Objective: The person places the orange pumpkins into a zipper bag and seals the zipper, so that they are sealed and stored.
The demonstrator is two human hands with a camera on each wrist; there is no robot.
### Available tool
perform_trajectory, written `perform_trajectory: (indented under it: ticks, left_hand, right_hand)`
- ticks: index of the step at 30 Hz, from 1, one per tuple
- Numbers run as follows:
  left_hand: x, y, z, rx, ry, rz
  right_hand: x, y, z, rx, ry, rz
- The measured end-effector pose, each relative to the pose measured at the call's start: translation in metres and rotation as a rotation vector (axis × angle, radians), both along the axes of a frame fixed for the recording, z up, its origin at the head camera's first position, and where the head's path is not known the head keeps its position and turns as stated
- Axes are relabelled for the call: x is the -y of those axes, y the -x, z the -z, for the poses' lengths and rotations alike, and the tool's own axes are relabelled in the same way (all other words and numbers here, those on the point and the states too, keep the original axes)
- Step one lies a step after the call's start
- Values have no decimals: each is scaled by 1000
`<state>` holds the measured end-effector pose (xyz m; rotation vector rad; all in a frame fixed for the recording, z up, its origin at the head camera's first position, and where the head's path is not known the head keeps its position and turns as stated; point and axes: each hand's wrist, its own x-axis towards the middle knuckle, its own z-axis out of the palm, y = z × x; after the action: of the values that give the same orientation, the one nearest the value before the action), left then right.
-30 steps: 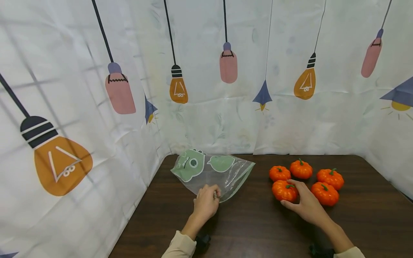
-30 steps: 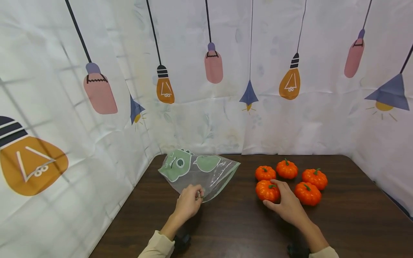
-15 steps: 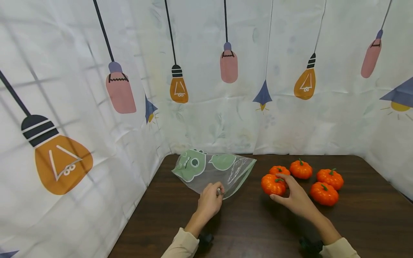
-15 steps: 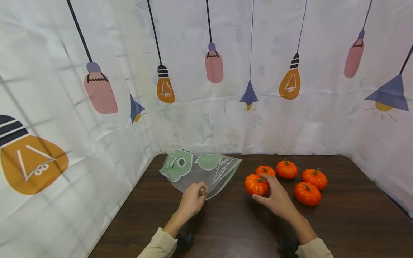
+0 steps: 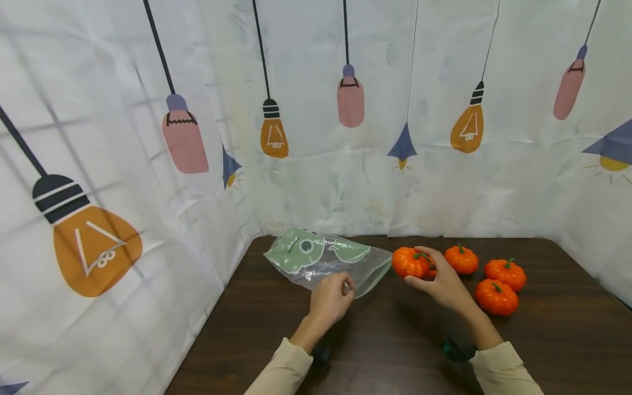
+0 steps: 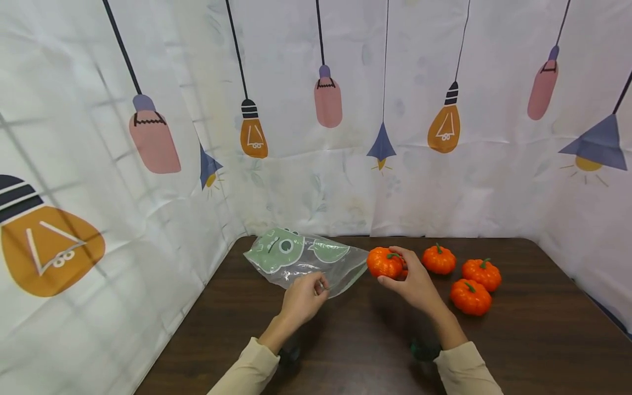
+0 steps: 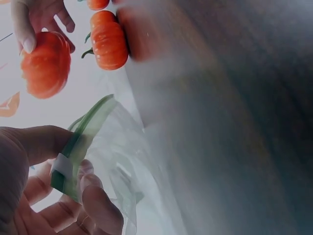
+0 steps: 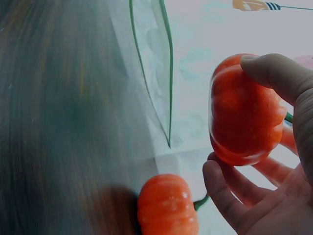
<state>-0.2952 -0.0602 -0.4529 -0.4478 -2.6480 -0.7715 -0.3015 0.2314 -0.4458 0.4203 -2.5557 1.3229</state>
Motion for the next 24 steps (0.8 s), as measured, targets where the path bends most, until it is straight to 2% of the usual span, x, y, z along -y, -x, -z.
perform_trajectory:
  ticks: [9,17,24]
  left_hand:
    - [-11,3,-3,-18,39,20]
    - [-18,5,-1,-15,47,10]
    - [-17,8,3,-53,71,-5]
  right_hand:
    - [12,16,2,23,71,-27]
    - [19,21,9,23,76,-48]
    - [16,22,9,49,69,-47]
